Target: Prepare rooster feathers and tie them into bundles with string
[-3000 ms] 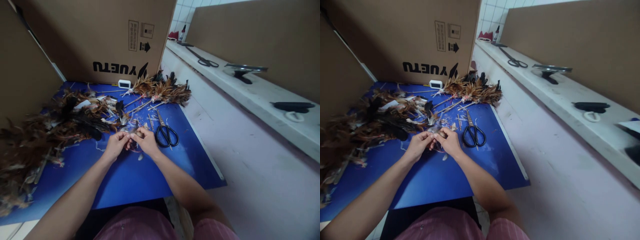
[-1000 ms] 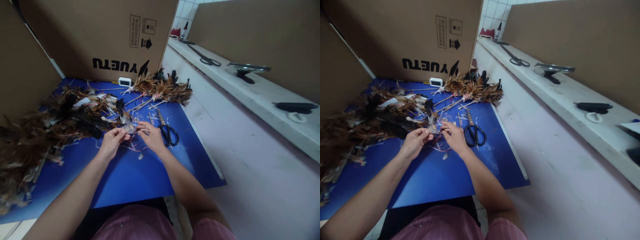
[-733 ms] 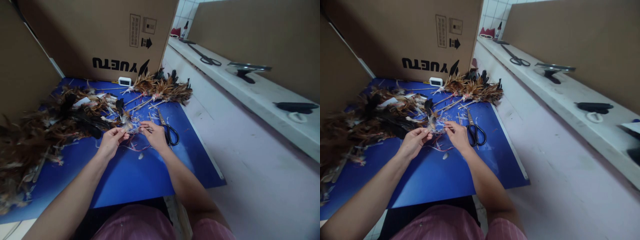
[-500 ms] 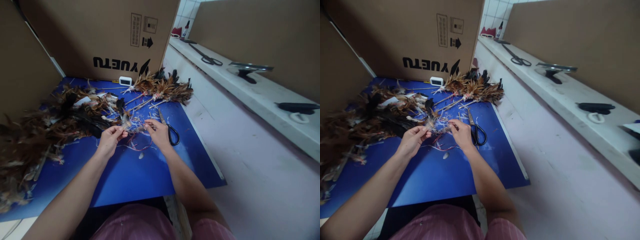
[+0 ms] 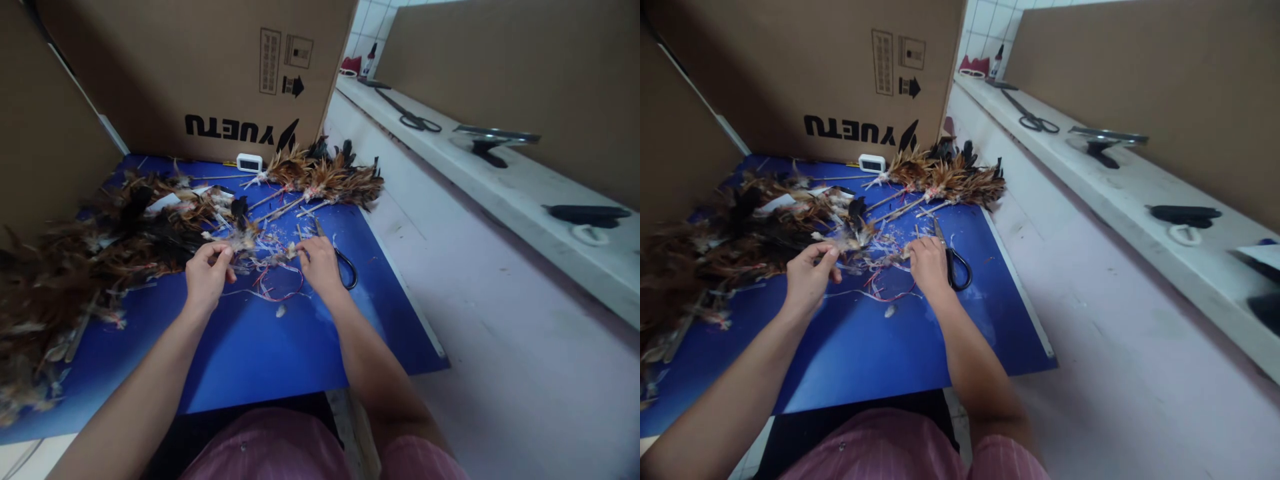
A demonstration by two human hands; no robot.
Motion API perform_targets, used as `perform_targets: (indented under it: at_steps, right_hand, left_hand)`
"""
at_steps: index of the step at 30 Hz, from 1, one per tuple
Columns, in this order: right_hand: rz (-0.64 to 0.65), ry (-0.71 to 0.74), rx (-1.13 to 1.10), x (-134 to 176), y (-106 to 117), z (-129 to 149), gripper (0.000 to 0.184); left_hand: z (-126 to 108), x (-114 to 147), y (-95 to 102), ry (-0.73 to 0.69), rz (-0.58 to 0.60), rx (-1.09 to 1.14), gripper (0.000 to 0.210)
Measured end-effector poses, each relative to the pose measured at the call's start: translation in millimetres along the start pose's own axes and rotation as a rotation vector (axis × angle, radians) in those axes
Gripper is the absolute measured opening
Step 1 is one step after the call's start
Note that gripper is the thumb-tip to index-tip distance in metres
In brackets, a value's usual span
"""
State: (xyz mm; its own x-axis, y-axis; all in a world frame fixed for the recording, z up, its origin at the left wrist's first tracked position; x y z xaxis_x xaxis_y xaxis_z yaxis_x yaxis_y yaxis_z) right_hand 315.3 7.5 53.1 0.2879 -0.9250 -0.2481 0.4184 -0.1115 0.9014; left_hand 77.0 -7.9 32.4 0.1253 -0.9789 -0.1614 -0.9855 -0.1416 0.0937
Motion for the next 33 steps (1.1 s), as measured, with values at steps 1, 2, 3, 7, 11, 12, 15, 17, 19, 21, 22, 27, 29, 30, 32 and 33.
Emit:
perform_targets:
  at_steps: [1,2,3,7,11,12,15,17,19,21,22,27,29,30,32,33]
  right_hand:
    - [0.019,0.012,-0.001,0,-1,1,0.017]
    - [0.045,0.021,0.002,0,-3,2,0.016]
    - [0.075,0.026,0.01,0,-6,3,0.015]
    - [0.18,0.005,0.122,0,-17,9,0.017]
    - [0.242,0.002,0.217,-3,-28,15,0.019]
    - [0.255,0.003,0.225,-4,-30,16,0.018]
    - [0.253,-0.008,0.233,-5,-30,15,0.019]
    - [0.216,-0.032,0.215,-5,-27,12,0.02]
    - [0.173,-0.057,0.182,-5,-22,7,0.019]
    - [0.128,-0.075,0.15,-5,-17,2,0.02]
    - [0.105,-0.081,0.137,-5,-15,-1,0.02]
    - [0.025,-0.085,0.066,-3,-7,-6,0.022]
    - [-0.012,-0.061,0.032,-1,-4,-3,0.026]
    - [-0.024,-0.044,0.008,-1,-3,0,0.025]
    - [-0.023,-0.009,-0.06,-1,-2,7,0.019]
    - [-0.009,0.012,-0.098,-2,-3,12,0.018]
  left_hand:
    - [-2,1,0.5,-0.031,-0.005,-0.032,0.019]
    - [-4,1,0.7,-0.052,-0.008,-0.054,0.018]
    - [-5,2,0.8,-0.066,-0.008,-0.065,0.018]
    - [-7,3,0.5,-0.09,-0.015,-0.06,0.016]
    - [-5,3,0.1,-0.07,-0.017,-0.055,0.016]
    - [-4,3,-0.6,-0.054,-0.004,-0.053,0.016]
    - [-3,2,-1.6,-0.054,0.034,-0.082,0.015]
    - [-7,3,0.2,-0.1,0.025,-0.159,0.014]
    - [-11,2,3.1,-0.135,0.002,-0.233,0.013]
    - [-12,2,6.3,-0.149,-0.022,-0.259,0.013]
    - [-12,1,7.8,-0.154,-0.032,-0.254,0.013]
    - [-10,-1,12.9,-0.175,-0.089,-0.152,0.014]
    - [-10,-1,14.2,-0.182,-0.118,-0.106,0.015]
    - [-11,-1,14.7,-0.186,-0.131,-0.086,0.016]
    - [-13,-1,15.9,-0.191,-0.158,-0.056,0.016]
    - [-14,-1,16.7,-0.194,-0.173,-0.047,0.016]
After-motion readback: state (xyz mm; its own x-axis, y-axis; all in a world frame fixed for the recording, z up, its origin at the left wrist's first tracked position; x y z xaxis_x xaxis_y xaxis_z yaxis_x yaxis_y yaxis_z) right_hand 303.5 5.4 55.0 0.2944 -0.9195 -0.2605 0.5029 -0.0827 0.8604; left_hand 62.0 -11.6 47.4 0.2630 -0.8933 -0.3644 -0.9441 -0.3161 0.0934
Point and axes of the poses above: each hand's wrist, its own x-axis away from the middle knuckle, its own y-axis out of the back of the hand, z = x × y, the point moved 6 cm from there along -x, towards the middle knuckle, and after that the axes turned 14 degrees about z, right-handed, at the moved point
